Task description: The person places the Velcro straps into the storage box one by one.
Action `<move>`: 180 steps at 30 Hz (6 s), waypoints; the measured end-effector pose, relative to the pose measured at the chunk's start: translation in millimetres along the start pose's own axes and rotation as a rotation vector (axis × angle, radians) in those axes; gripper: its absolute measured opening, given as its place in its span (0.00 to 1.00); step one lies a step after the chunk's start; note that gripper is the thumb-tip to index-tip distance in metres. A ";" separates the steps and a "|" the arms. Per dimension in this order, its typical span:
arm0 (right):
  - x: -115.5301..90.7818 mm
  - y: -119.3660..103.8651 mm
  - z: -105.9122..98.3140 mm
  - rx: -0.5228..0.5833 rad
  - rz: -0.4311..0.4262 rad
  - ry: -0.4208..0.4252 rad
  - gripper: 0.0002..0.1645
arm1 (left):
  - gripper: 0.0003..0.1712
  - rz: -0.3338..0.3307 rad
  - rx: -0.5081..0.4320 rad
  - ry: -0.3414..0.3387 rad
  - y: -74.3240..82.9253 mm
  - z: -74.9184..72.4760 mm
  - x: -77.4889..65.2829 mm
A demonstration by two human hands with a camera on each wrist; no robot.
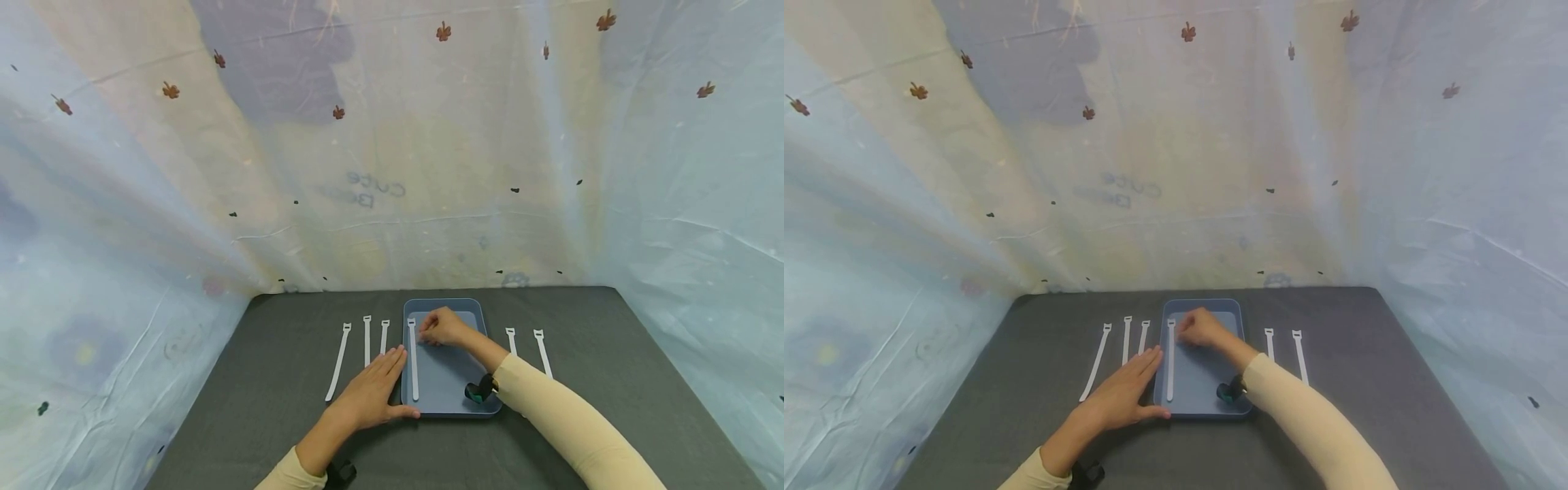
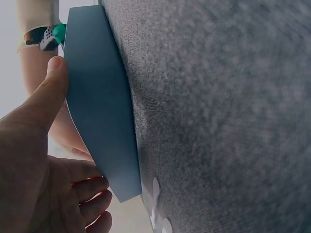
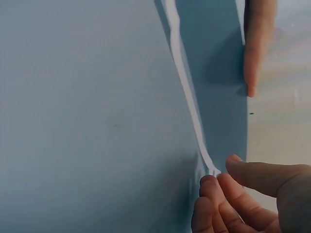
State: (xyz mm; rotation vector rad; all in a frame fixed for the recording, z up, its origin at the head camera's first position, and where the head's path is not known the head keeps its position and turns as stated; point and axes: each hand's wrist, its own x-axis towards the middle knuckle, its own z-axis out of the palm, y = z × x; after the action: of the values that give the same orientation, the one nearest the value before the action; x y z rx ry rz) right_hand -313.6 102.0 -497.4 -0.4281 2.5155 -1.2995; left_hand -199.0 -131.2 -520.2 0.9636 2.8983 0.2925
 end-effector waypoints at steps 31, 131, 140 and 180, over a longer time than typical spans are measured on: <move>-51.9 17.4 -49.7 -0.080 -0.123 0.086 0.08 | 0.68 0.001 -0.012 0.017 3.0 -3.7 -1.9; -138.0 144.5 -135.9 -0.230 0.136 0.399 0.14 | 0.65 -0.004 0.011 0.018 7.9 -4.1 -3.6; -135.9 147.7 -132.9 -0.238 0.136 0.406 0.14 | 0.65 -0.021 0.000 0.011 9.4 -4.9 -4.8; -127.3 143.6 -128.0 -0.233 0.226 0.420 0.13 | 0.66 -0.014 0.015 0.013 8.1 -2.1 -3.6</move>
State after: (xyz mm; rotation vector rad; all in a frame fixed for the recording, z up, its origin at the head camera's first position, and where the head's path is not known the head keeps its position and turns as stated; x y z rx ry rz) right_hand -263.8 324.8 -530.4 0.0993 2.9683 -1.1052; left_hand -191.6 -127.3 -516.4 0.9469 2.9216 0.2773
